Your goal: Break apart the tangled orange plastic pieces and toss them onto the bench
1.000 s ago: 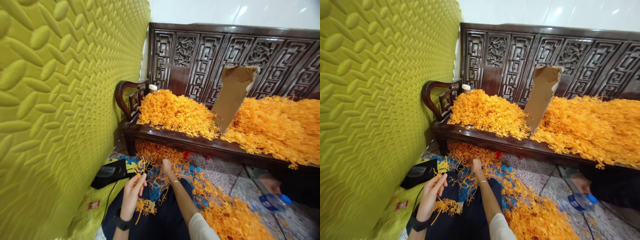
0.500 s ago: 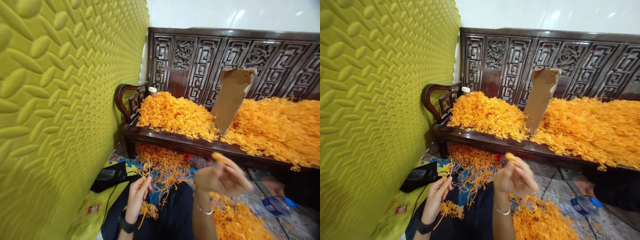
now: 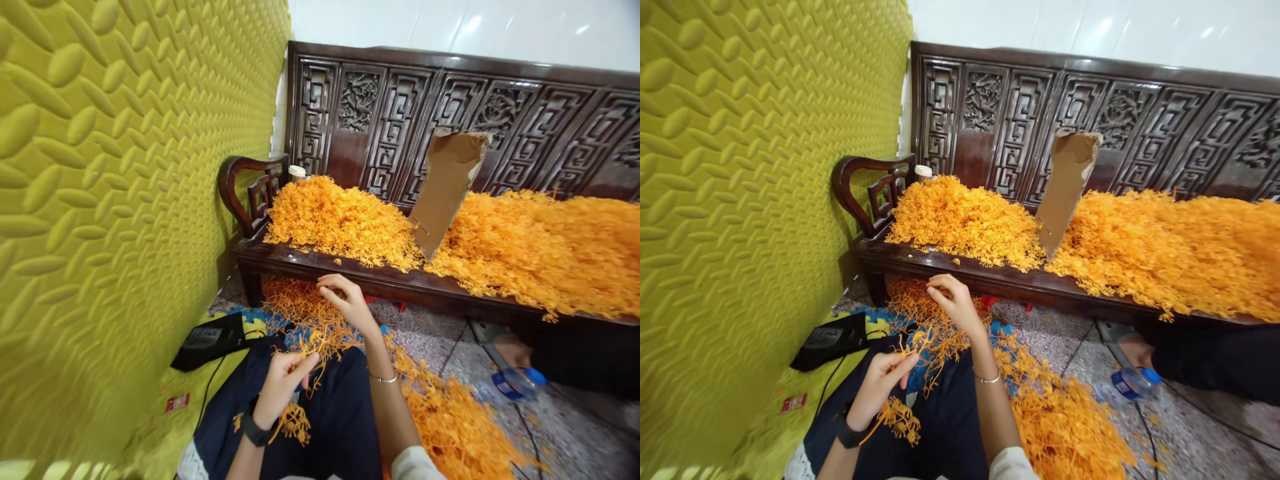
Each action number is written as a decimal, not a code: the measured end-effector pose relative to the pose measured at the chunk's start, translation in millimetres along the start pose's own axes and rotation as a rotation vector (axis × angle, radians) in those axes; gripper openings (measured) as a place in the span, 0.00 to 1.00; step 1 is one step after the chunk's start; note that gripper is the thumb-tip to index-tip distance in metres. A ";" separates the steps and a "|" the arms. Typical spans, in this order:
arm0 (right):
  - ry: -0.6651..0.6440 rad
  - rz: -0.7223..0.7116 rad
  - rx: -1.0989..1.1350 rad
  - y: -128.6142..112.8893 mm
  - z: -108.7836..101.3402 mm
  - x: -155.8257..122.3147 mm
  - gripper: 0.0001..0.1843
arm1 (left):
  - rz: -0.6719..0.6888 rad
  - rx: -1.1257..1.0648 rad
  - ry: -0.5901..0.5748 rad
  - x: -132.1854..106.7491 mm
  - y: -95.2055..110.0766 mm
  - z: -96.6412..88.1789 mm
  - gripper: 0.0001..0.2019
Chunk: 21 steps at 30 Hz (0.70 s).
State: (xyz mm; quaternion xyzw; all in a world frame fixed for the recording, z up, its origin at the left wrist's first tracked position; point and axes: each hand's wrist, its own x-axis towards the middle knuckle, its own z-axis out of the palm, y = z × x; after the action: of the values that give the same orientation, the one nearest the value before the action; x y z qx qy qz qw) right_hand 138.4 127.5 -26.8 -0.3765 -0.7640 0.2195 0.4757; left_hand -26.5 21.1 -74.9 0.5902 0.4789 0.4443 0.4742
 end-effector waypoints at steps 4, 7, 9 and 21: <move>-0.382 0.001 0.180 -19.6 3.5 -21.7 0.13 | -0.002 0.019 0.000 0.5 -1.2 -0.8 0.26; -0.666 -0.004 0.205 -19.0 -2.1 -33.4 0.14 | -0.003 0.038 -0.035 -0.2 -2.3 -4.0 0.25; -0.685 -0.006 0.209 -17.0 -4.9 -40.3 0.12 | 0.000 0.061 -0.058 -0.5 -4.0 -6.3 0.24; 0.451 0.503 0.568 -8.6 7.4 -73.8 0.07 | -0.033 -0.101 0.061 -4.6 0.4 40.1 0.25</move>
State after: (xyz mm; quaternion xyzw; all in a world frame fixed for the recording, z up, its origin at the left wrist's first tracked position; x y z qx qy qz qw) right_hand 148.2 64.5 -65.6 -0.4437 -0.4350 0.4421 0.6469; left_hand 12.2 11.1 -81.0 0.5438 0.4795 0.4779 0.4959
